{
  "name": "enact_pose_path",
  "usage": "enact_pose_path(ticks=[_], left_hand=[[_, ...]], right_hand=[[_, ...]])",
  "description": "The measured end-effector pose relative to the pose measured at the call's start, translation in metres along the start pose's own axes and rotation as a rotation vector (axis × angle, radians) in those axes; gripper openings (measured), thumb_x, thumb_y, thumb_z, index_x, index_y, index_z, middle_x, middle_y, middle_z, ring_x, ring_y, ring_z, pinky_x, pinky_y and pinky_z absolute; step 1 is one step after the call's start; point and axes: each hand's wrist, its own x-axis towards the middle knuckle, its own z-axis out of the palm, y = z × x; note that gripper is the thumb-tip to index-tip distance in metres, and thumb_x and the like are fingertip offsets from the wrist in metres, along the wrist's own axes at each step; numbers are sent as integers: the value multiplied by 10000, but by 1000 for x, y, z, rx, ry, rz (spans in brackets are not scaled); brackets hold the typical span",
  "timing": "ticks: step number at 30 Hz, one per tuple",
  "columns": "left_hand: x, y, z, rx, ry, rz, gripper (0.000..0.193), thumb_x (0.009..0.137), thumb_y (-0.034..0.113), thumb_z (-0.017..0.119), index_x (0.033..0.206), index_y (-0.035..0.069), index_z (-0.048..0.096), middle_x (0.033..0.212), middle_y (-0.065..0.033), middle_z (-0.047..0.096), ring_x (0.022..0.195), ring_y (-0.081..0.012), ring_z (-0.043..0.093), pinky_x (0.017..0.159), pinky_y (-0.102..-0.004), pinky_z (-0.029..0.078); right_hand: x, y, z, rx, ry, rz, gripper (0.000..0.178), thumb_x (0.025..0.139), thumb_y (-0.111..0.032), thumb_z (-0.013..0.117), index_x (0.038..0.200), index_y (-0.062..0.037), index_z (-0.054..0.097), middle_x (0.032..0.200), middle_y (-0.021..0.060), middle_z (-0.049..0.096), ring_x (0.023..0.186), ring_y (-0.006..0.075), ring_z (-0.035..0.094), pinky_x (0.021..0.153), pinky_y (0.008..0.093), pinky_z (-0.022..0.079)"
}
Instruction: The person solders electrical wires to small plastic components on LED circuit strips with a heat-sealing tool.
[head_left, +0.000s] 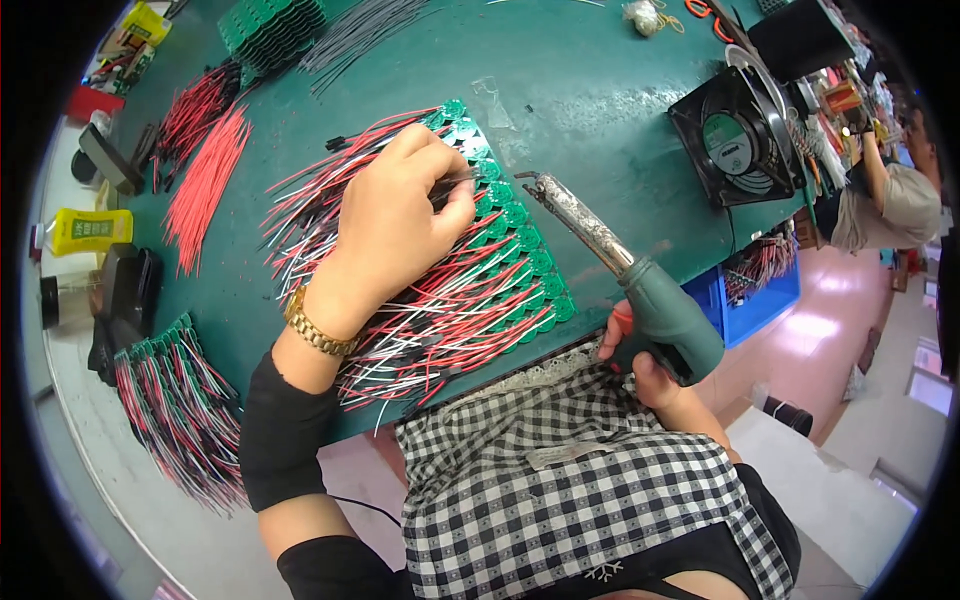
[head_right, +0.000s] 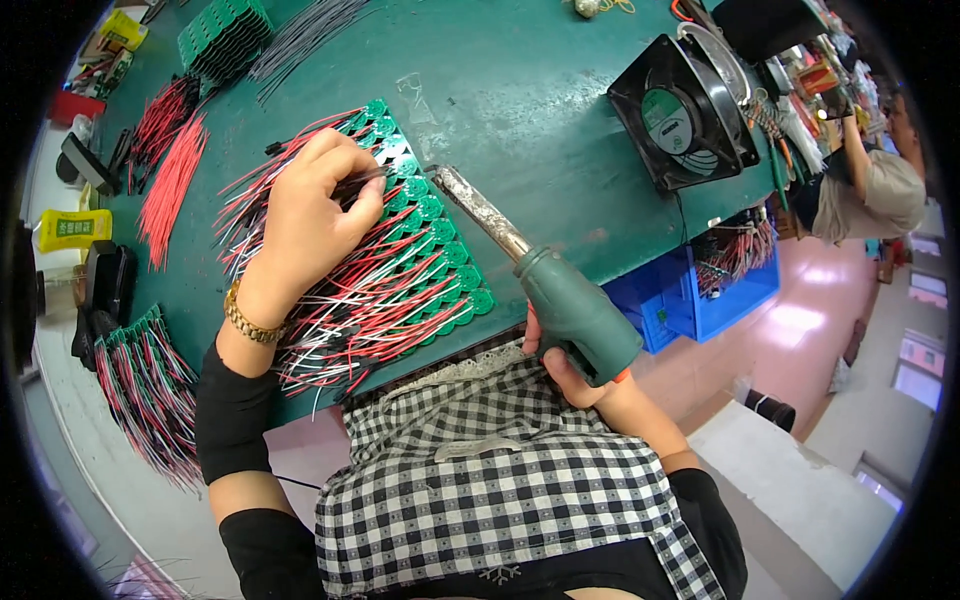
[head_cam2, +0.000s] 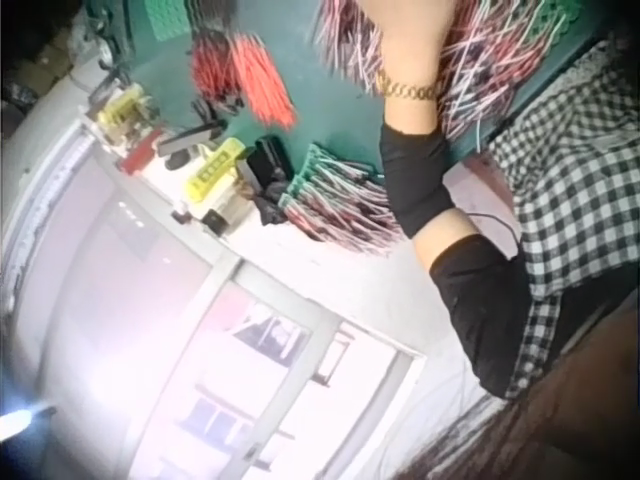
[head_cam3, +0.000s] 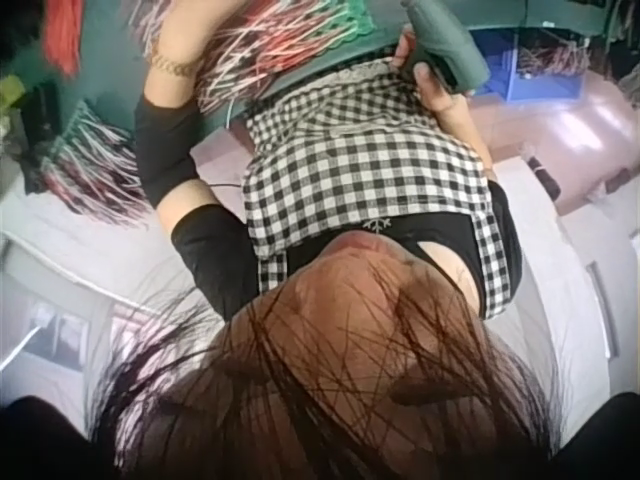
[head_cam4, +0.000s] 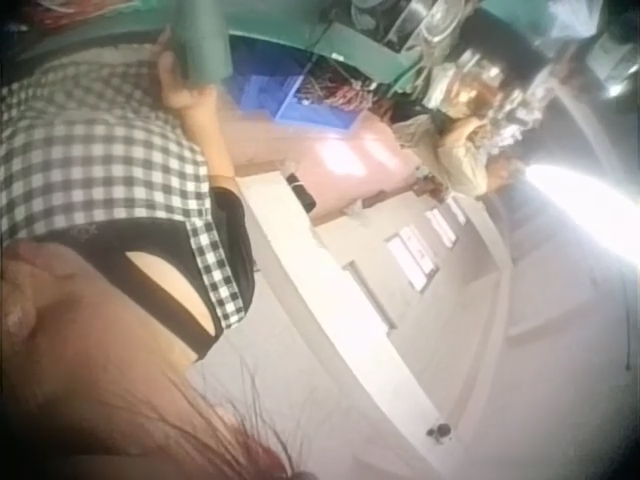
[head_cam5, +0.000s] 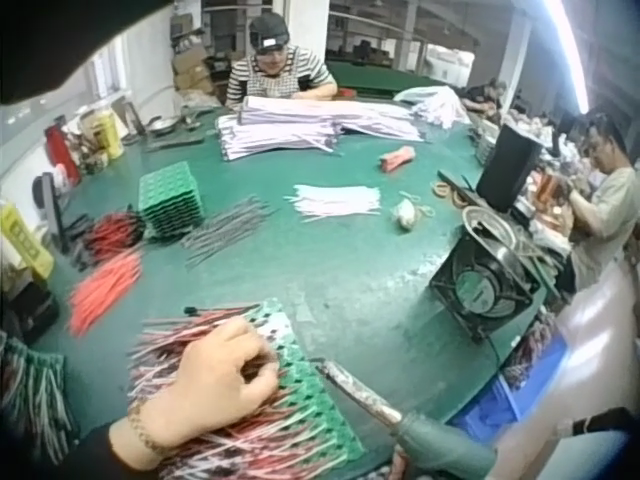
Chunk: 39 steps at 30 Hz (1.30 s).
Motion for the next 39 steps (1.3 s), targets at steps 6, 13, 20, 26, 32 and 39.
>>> enact_pose_path(ticks=[6, 13, 20, 26, 32, 39], left_hand=[[-3, 6, -1, -52, -74, -25, 80, 735, 115, 692, 780, 61, 653, 817, -46, 600, 652, -230, 624, 559, -338, 497], [-5, 11, 3, 72, -47, 16, 74, 706, 120, 686, 724, 69, 636, 799, -37, 584, 631, -234, 614, 537, -348, 491], [-6, 12, 3, 79, -44, 19, 67, 694, 112, 678, 709, 72, 625, 797, -44, 572, 619, -240, 608, 530, -354, 492], [-8, 12, 4, 76, -54, -2, 67, 694, 118, 669, 702, 71, 622, 781, -51, 569, 617, -250, 611, 536, -361, 497], [-8, 11, 1, 62, -54, 10, 67, 693, 119, 663, 694, 72, 616, 782, -54, 571, 613, -256, 610, 537, -366, 499], [-7, 10, 3, 89, -61, 13, 66, 683, 101, 660, 703, 61, 612, 774, -53, 565, 626, -248, 602, 534, -352, 487]], right_hand=[[0, -4, 1, 17, 21, 25, 669, 823, -542, 635, 1247, -51, 472, 819, 99, 556, 669, 170, 556, 591, 287, 446], [-2, -6, 3, -9, -47, 25, 601, 855, -512, 602, 1238, -61, 497, 816, 96, 560, 682, 154, 551, 566, 271, 430], [0, -11, 1, -64, -48, -14, 213, 773, -95, 622, 970, -12, 629, 746, 47, 652, 658, 179, 640, 649, 283, 509], [3, -16, 3, -34, -71, -10, 243, 772, -95, 624, 996, -2, 618, 760, 60, 639, 658, 175, 620, 642, 285, 502], [2, -15, 4, -147, -107, 18, 539, 839, -491, 610, 1104, -36, 494, 813, 97, 548, 667, 164, 563, 577, 286, 443], [-8, -18, 8, -7, 10, 185, 729, 757, -635, 650, 1150, -48, 471, 874, 87, 539, 694, 166, 565, 595, 285, 452]])
